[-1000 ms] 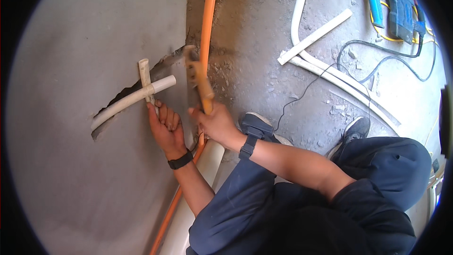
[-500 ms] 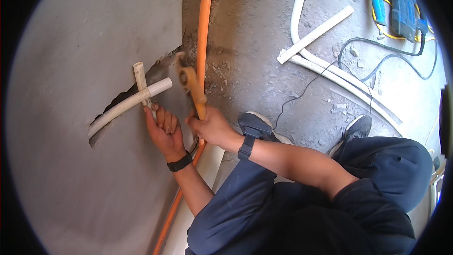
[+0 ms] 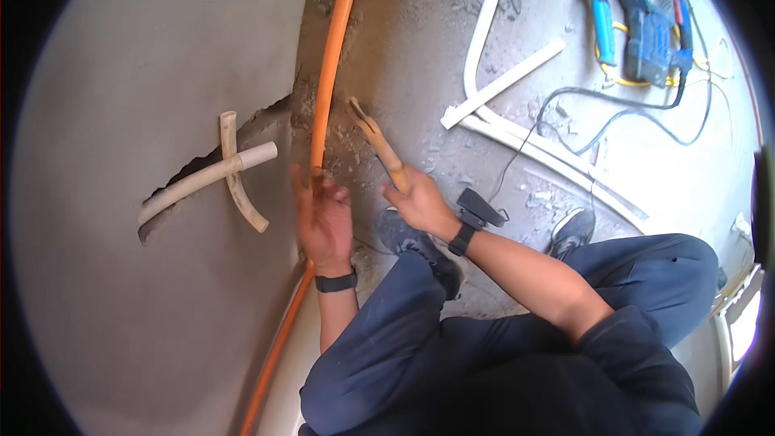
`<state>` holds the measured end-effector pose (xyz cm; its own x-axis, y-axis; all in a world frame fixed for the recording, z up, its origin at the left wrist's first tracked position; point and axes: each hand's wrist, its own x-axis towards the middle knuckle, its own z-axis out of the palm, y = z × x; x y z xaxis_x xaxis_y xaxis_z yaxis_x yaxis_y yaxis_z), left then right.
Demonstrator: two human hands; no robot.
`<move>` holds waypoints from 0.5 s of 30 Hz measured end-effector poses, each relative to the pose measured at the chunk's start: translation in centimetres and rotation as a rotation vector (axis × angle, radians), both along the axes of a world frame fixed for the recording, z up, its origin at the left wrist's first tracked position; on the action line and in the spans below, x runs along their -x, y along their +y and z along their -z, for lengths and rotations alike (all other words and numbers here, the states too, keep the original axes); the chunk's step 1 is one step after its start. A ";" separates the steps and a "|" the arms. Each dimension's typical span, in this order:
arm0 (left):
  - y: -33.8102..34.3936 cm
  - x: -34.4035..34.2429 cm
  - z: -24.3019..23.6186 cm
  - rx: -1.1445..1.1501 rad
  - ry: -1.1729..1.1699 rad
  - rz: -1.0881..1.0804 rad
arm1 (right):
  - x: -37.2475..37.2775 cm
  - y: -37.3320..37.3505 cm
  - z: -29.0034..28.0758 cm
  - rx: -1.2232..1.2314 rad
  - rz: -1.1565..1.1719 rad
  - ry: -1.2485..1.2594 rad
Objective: The person uses a hammer drill to widen a groove in a concrete wall and then fits white plastic piping into the groove.
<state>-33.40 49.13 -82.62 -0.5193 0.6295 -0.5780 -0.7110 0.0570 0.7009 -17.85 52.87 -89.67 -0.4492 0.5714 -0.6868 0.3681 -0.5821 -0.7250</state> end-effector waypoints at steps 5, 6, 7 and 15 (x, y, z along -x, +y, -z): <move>2.6 3.5 3.2 -0.578 -0.676 -0.320 | -5.2 0.4 -1.7 0.043 -0.180 -0.127; 3.0 3.3 3.3 -0.613 -0.686 -0.336 | -5.9 0.6 -2.2 0.089 -0.212 -0.133; 3.3 3.2 3.4 -0.662 -0.699 -0.356 | -6.6 0.8 -2.7 0.061 -0.236 -0.144; 4.3 1.0 3.8 -0.750 -0.856 -0.402 | -12.1 2.0 -1.8 -0.019 -0.327 -0.259</move>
